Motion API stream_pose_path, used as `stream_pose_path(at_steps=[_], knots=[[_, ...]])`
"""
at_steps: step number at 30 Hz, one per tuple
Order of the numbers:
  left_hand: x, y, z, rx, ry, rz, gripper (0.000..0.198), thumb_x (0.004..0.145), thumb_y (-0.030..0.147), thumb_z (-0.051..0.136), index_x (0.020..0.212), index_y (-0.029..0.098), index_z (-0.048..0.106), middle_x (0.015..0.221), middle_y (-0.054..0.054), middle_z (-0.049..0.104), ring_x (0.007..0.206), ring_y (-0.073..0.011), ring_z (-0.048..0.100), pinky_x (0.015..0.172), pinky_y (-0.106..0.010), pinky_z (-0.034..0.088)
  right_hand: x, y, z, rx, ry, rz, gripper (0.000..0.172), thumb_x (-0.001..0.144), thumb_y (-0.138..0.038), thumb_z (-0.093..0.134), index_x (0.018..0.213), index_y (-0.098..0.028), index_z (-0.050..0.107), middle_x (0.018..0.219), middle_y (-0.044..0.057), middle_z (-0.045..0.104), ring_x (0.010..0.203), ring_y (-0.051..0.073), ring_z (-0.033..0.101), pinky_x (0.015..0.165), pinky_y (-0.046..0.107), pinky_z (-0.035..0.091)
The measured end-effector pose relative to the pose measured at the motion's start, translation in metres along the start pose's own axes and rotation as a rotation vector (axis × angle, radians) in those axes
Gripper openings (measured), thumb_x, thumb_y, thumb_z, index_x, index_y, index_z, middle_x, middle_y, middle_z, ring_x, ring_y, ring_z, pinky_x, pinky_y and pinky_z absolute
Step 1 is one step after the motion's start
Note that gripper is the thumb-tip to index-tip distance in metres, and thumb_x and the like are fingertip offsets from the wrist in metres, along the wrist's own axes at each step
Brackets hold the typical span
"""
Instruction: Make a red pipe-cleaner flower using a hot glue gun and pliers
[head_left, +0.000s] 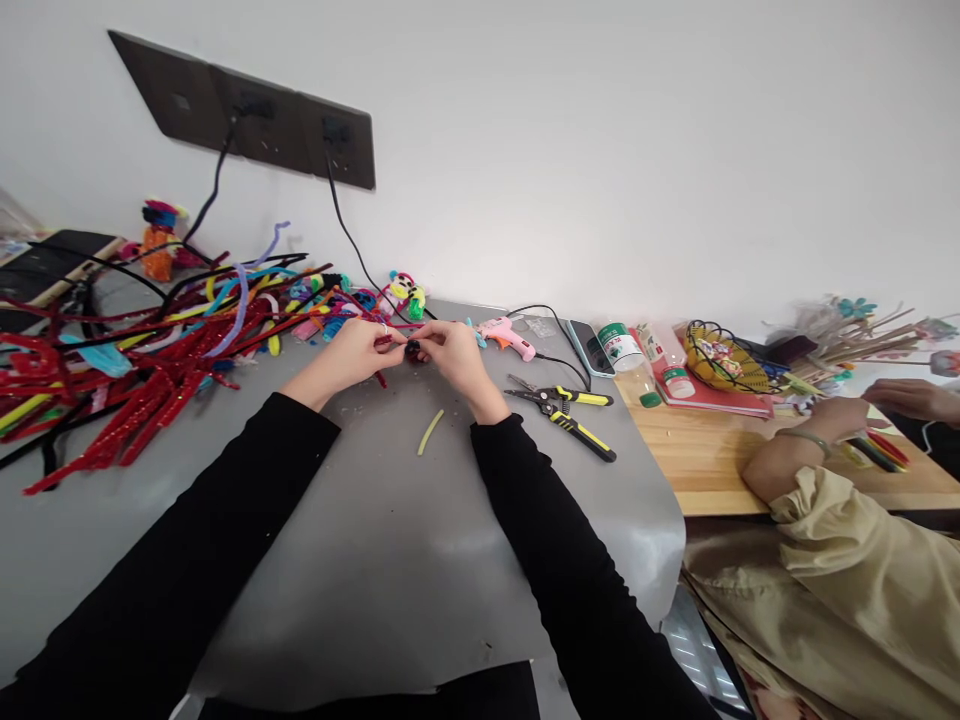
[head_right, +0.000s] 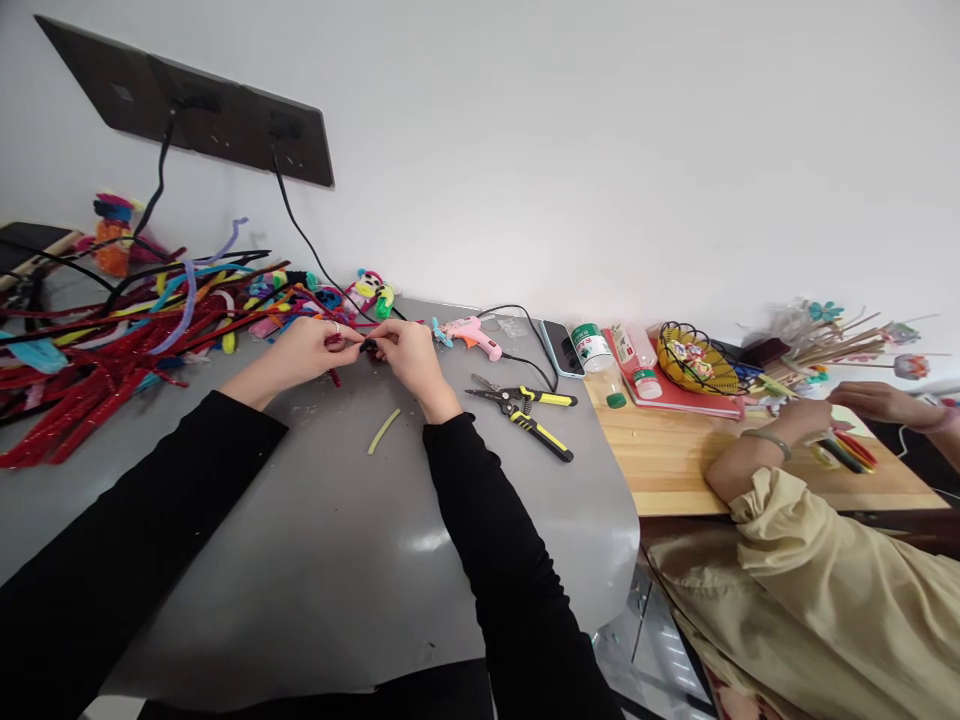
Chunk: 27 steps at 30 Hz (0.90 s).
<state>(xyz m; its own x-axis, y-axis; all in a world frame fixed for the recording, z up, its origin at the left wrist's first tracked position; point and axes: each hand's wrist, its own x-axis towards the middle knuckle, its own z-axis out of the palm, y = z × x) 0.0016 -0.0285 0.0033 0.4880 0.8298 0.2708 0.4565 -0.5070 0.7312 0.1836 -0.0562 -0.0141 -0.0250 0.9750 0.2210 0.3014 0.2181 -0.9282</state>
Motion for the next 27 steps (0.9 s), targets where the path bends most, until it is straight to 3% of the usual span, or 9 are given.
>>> stream_pose_path(at_steps=[9,15,20,27], knots=[[0.002,0.0037,-0.0005,0.066,0.065,-0.001,0.025,0.069,0.036,0.057,0.072,0.017,0.075,0.048,0.005,0.036,0.051,-0.0132,0.034,0.056,-0.027,0.031,0.0048,0.0017,0.0045,0.097,0.034,0.04,0.011,0.082,-0.011,0.064,0.076,-0.016,0.071,0.06,-0.003,0.067,0.057,0.01,0.064,0.061,0.021,0.053],[0.0004,0.0054,-0.0018,0.086,0.104,-0.013,0.036,0.075,0.036,0.054,0.089,0.016,0.08,0.046,0.004,0.04,0.048,-0.0161,0.037,0.056,-0.03,0.031,0.0063,0.0001,-0.0029,0.162,0.055,0.053,0.004,0.083,-0.017,0.071,0.081,-0.016,0.074,0.063,-0.001,0.071,0.059,0.01,0.066,0.062,0.021,0.056],[0.001,0.0059,-0.0007,0.126,0.142,0.069,0.033,0.082,0.043,0.055,0.084,0.018,0.075,0.057,-0.001,0.056,0.054,-0.0175,0.047,0.061,-0.029,0.036,0.0054,-0.0022,0.0,0.225,0.053,0.106,0.006,0.084,-0.018,0.073,0.078,-0.016,0.071,0.061,-0.002,0.07,0.058,0.011,0.067,0.061,0.022,0.057],[0.0024,-0.002,0.0008,0.195,0.194,0.145,0.019,0.087,0.032,0.05,0.077,0.021,0.063,0.068,-0.003,0.062,0.062,-0.0194,0.053,0.068,-0.03,0.039,0.004,-0.0056,0.0026,0.331,-0.006,0.14,0.016,0.082,-0.028,0.08,0.079,-0.016,0.069,0.062,-0.003,0.069,0.055,0.008,0.066,0.056,0.018,0.057]])
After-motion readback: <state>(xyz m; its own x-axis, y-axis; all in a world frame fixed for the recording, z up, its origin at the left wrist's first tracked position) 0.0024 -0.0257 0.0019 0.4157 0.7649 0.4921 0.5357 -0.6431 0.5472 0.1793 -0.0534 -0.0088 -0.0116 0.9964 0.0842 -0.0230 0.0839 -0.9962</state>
